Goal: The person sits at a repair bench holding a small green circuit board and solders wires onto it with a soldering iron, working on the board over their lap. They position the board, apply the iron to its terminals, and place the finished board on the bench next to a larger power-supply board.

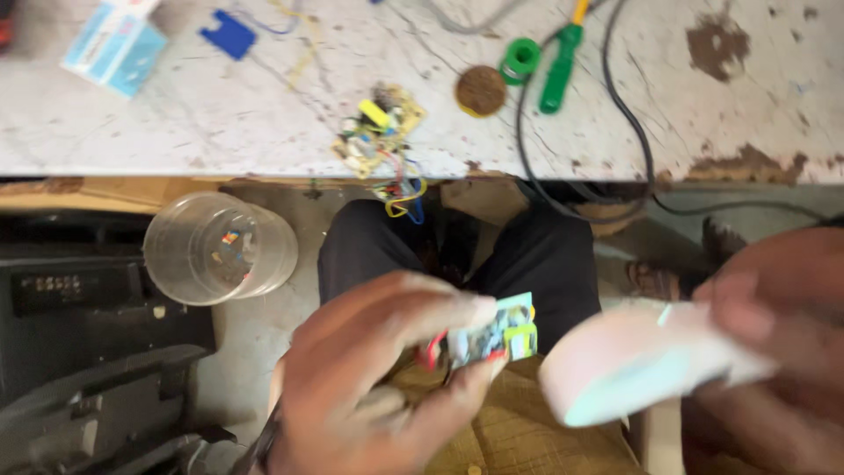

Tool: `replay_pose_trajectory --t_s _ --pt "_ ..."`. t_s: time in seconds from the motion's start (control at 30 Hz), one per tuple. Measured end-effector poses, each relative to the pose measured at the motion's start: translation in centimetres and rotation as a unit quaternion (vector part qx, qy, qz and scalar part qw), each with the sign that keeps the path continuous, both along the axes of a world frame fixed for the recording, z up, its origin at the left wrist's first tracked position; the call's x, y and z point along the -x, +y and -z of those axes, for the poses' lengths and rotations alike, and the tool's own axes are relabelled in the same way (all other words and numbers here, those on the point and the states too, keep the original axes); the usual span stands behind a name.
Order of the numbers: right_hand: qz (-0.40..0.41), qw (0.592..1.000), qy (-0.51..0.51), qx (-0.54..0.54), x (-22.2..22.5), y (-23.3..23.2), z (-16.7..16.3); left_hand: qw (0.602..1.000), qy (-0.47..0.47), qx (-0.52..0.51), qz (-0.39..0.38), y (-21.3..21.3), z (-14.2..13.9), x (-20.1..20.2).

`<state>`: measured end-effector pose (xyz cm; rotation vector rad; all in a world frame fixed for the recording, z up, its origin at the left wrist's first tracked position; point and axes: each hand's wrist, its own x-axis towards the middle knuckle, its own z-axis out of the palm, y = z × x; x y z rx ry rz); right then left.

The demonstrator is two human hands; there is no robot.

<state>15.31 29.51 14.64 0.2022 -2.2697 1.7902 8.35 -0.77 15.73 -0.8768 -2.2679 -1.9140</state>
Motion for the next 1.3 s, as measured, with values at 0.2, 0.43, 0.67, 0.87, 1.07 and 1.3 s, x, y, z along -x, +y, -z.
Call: replay_pose_trajectory --t_s 0.2,0.43,0.67,0.87,1.07,1.3 --pt "-0.086 0.995 0.034 0.022 -2.5 -0.3 0.3 0.996 0.023 0.052 0.07 -0.5 -0.5 -1.2" --pt "-0.106 0.993 0.041 0.04 -3.6 0.0 0.9 0.985 0.028 0.063 0.158 -2.1 0.0 -1.9" --pt "-0.119 0.991 0.049 0.046 -3.5 0.1 1.3 0.976 0.024 0.076 0.204 -2.7 0.2 -1.4" --pt "-0.124 0.99 0.055 0.046 -3.5 0.0 1.4 0.97 0.021 0.079 0.231 -3.3 0.5 -1.0" --pt "-0.127 0.989 0.055 0.044 -3.5 -0.1 1.2 0.965 0.016 0.08 0.249 -3.8 0.6 -0.9" --pt "-0.13 0.989 0.054 0.038 -3.4 -0.3 1.2 0.963 0.016 0.081 0.257 -4.3 0.8 -0.6"
